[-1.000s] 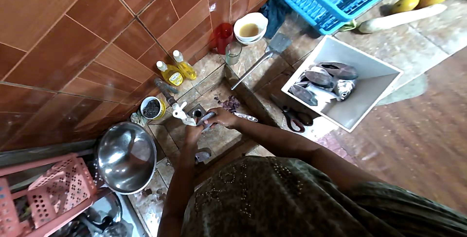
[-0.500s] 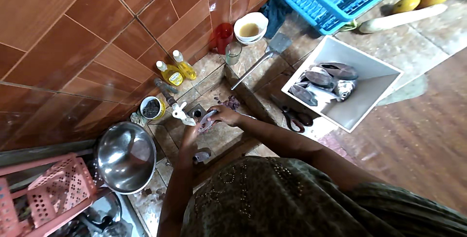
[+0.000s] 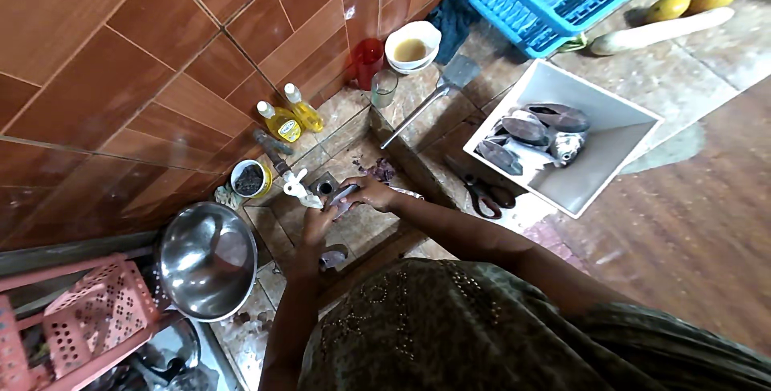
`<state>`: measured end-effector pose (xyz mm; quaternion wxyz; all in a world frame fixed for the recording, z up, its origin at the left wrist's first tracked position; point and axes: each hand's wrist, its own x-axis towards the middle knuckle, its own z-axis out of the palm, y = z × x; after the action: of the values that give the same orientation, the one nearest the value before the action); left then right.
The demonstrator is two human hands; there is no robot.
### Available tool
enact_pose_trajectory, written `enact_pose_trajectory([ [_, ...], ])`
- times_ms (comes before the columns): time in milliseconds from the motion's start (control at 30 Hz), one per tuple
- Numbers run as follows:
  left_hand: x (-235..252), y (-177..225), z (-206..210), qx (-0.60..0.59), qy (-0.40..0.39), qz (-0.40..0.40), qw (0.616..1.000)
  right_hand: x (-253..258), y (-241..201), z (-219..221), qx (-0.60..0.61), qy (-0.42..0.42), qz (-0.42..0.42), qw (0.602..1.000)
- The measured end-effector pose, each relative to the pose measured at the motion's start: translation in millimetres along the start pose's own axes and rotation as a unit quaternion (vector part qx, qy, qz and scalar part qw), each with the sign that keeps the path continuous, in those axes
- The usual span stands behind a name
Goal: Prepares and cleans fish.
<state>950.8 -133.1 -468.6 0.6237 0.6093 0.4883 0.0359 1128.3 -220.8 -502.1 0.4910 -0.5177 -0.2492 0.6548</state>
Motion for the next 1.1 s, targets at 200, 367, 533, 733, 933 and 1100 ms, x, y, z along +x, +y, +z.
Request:
enact_pose_trajectory([
  [200,1,0,2,-0.006,0.003,-0.007,1.000,3,6,-2,0.016,-0.002,0.020,1.000],
  [367,3,-4,2,-0.010,0.007,-0.024,1.000,3,5,2,0.018,-0.001,0.021,1.000],
  [533,8,-11,-6,0.050,0.042,0.007,0.998,8,-19,14,-0.013,0.034,0.046,0.998],
  [733,3,-27,-14,0.062,0.000,0.144,0.988,26,-19,19,0.044,0.068,0.099,0.992],
  [933,1,-24,-2,0.189,0.064,0.076,0.977,30,-12,24,0.083,0.079,0.174,0.978],
  [1100,-1,-24,-8,-0.194,0.023,-0.009,0.981,20,-19,8,0.077,0.059,0.142,0.985],
])
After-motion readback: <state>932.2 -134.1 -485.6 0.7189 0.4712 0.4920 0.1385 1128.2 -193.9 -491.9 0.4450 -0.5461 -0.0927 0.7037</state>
